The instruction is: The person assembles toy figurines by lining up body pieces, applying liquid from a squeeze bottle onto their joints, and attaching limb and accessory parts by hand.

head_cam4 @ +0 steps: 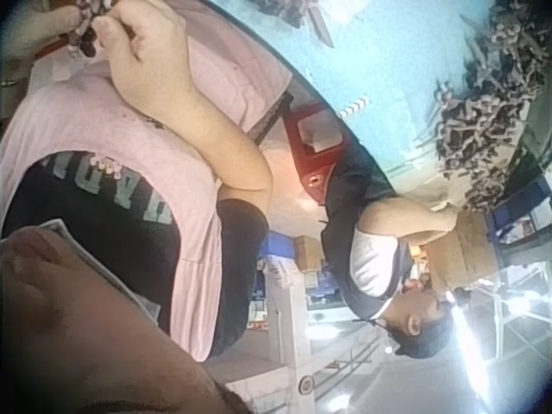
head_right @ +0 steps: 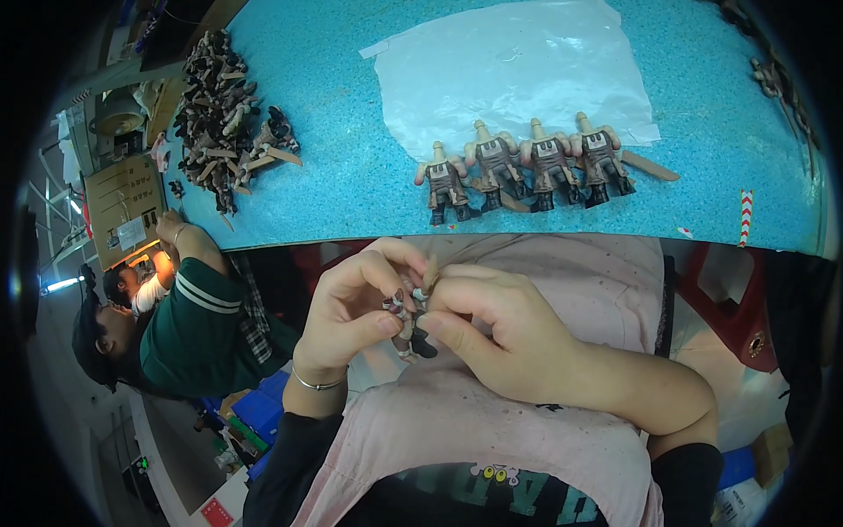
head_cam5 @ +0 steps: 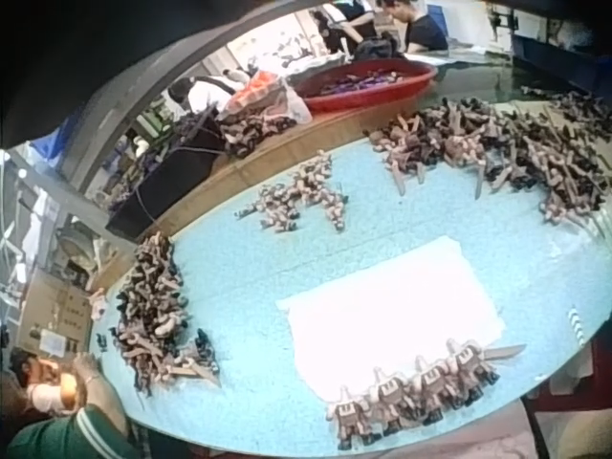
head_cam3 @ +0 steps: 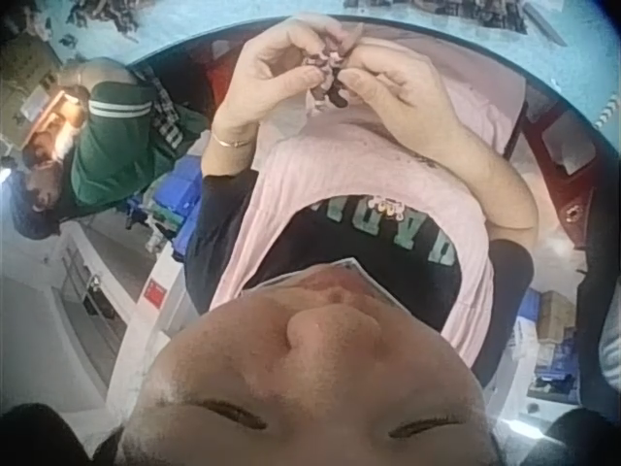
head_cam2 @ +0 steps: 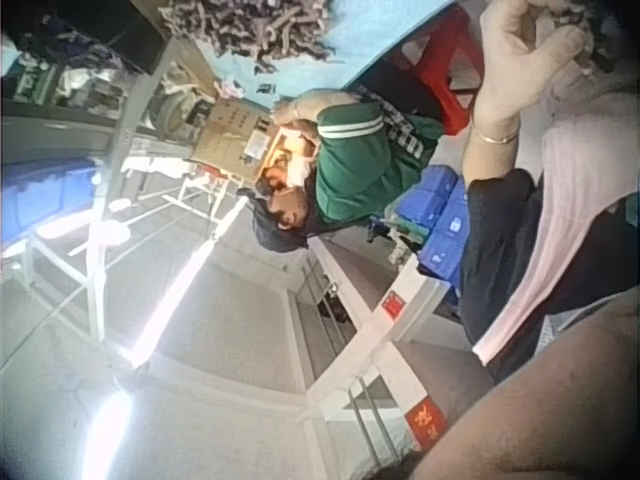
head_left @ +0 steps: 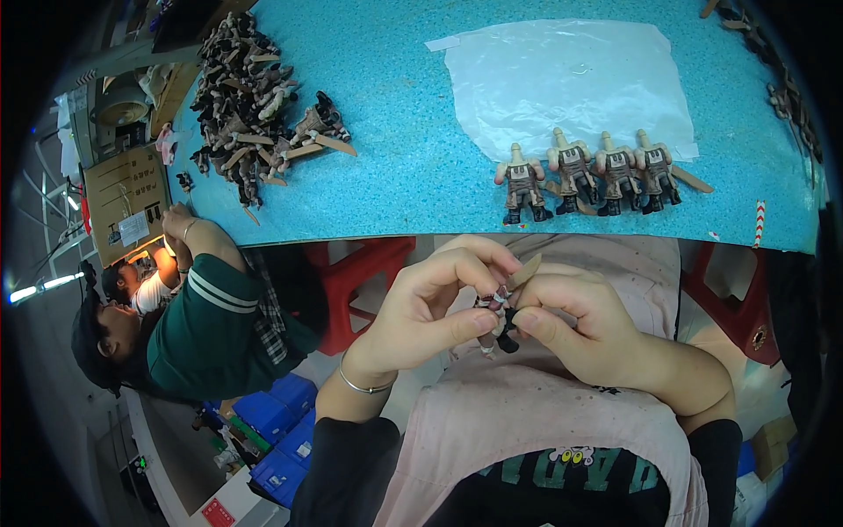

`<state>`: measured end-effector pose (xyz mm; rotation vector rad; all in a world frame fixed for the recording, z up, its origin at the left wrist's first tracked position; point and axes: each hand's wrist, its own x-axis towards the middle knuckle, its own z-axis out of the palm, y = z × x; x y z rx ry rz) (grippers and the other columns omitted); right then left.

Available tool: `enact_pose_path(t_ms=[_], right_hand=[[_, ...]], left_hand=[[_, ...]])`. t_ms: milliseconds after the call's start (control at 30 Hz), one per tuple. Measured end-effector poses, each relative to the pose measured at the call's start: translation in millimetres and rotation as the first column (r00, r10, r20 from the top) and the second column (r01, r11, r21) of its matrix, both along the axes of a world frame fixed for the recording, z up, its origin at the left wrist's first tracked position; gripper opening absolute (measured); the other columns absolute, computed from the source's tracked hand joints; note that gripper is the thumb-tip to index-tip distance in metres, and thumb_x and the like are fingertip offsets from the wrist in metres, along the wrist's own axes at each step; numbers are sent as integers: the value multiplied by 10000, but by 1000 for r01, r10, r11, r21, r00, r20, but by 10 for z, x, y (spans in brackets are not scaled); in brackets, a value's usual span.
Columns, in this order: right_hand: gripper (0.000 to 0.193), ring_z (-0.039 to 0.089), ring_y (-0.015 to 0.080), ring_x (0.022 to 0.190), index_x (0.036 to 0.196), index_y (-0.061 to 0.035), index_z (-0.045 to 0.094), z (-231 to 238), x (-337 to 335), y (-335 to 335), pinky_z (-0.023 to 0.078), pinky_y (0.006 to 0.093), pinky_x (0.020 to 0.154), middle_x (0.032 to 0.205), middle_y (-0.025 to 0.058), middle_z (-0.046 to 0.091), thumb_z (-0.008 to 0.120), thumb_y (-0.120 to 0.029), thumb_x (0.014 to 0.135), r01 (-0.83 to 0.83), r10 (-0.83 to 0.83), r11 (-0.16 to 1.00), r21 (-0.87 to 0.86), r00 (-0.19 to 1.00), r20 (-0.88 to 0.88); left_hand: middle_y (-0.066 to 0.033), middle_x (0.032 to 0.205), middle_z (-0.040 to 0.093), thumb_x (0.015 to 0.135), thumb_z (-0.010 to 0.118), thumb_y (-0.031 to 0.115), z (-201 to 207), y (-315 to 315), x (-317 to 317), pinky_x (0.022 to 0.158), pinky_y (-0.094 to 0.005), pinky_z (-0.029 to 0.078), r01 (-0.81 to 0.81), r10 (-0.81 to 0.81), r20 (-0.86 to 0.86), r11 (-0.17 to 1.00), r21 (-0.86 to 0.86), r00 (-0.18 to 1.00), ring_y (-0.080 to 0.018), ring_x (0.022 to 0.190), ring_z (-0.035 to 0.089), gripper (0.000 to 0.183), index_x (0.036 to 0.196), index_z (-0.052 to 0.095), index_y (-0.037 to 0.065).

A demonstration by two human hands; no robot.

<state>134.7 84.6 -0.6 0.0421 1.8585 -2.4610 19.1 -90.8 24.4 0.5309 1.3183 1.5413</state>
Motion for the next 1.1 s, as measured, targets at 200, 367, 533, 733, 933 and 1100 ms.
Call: enact_pose_path(t_ms=[200, 367, 533, 733, 933, 1100], right_hand=[[180, 508, 218, 738, 911, -28, 514, -19, -30, -82, 416, 322, 659, 881, 95, 526, 668, -87, 840, 88, -87, 996, 16, 996, -30], [380, 536, 224, 874, 1061, -36, 485, -53, -16, -71, 449, 325, 755, 1033, 100, 517, 717, 8, 763, 133, -128, 990, 51, 988, -87], [485, 574, 278, 1005, 1183, -21, 478, -10, 10, -101, 470, 350, 846, 1106, 135, 542, 698, 52, 756, 201, -202, 979, -15, 976, -85], [535, 567, 323, 1035, 1233, -10, 465, 13, -19, -51, 461, 390, 866, 1148, 168, 549, 692, 25, 750, 202, -181, 972, 121, 969, -167], [451, 558, 351, 1023, 1186, -28, 512, -1, -45, -14, 447, 403, 863, 1132, 159, 556, 671, -3, 765, 181, -148, 970, 159, 969, -199], [440, 557, 351, 1018, 1179, -29, 517, -28, -61, 17, 447, 399, 863, 1122, 159, 558, 668, -1, 766, 187, -158, 971, 150, 970, -182]], left_hand=[[-136, 1192, 493, 805, 705, 39, -67, 46, 158, 966, -341, 387, -200, 206, -150, 978, 58, 967, -185, 1098, 490, 427, 1159, 467, 22], [-140, 1233, 441, 761, 776, 132, -41, 30, 230, 987, -352, 370, -268, 262, -131, 963, -28, 956, -215, 1134, 469, 619, 1252, 413, 34], [-181, 1343, 397, 757, 778, 309, -63, 44, 117, 1067, -413, 293, -90, 90, -130, 996, 2, 987, -274, 1297, 361, 533, 1155, 567, 24], [-180, 1377, 395, 730, 793, 293, -74, 52, 103, 1106, -454, 246, -72, 74, -72, 997, 31, 995, -312, 1375, 272, 473, 1087, 624, 33], [-164, 1323, 457, 699, 811, 232, -135, 50, 95, 1107, -462, 238, -62, 80, -239, 995, 80, 968, -335, 1365, 278, 422, 1041, 652, 42], [-155, 1296, 476, 697, 814, 215, -169, 90, 68, 1091, -466, 264, -59, 79, -273, 995, 80, 959, -351, 1349, 290, 407, 1032, 658, 44]])
